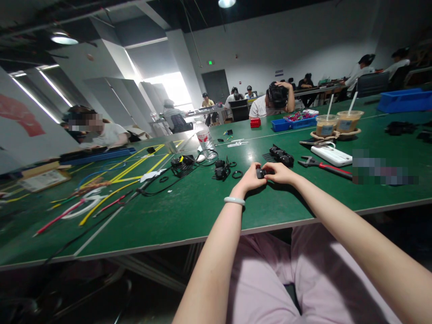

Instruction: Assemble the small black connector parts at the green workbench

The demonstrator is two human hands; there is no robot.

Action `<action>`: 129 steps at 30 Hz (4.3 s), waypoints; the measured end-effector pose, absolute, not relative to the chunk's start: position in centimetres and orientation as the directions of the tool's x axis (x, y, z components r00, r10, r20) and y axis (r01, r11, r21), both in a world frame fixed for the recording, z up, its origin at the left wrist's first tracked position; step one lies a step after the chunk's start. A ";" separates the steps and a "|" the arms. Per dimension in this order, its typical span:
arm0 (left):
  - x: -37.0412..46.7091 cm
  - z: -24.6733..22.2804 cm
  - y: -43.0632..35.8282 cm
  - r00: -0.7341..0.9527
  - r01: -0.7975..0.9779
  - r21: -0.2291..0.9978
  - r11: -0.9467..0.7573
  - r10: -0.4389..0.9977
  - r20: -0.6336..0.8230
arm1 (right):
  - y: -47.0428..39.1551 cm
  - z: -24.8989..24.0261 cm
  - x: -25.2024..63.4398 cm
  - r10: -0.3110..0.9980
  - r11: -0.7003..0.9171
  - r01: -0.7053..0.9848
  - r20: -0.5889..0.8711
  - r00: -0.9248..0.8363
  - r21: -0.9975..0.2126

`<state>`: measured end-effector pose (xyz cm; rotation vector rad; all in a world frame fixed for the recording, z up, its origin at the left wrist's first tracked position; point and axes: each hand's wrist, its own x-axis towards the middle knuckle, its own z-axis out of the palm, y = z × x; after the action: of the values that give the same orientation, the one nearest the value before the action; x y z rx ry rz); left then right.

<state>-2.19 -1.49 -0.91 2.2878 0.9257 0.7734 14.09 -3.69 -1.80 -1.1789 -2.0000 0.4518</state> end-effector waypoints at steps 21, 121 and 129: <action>-2.1 -0.7 -1.4 0.609 0.465 0.630 -0.622 0.742 0.282 | -4.0 -1.4 14.0 0.856 0.513 0.603 0.419 -0.304 -0.611; -2.7 -0.4 -1.4 0.596 0.374 0.733 -0.568 0.753 0.279 | -3.9 -1.5 13.3 0.799 0.602 0.362 0.542 -0.260 -0.712; -2.6 -0.3 -1.4 0.592 0.366 0.769 -0.525 0.769 0.243 | -4.0 -1.2 13.3 0.803 0.596 0.376 0.539 -0.256 -0.710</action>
<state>-2.58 -1.38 -0.30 2.1367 0.8950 0.7585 13.26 -3.97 -1.19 -0.9511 -1.8603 0.5553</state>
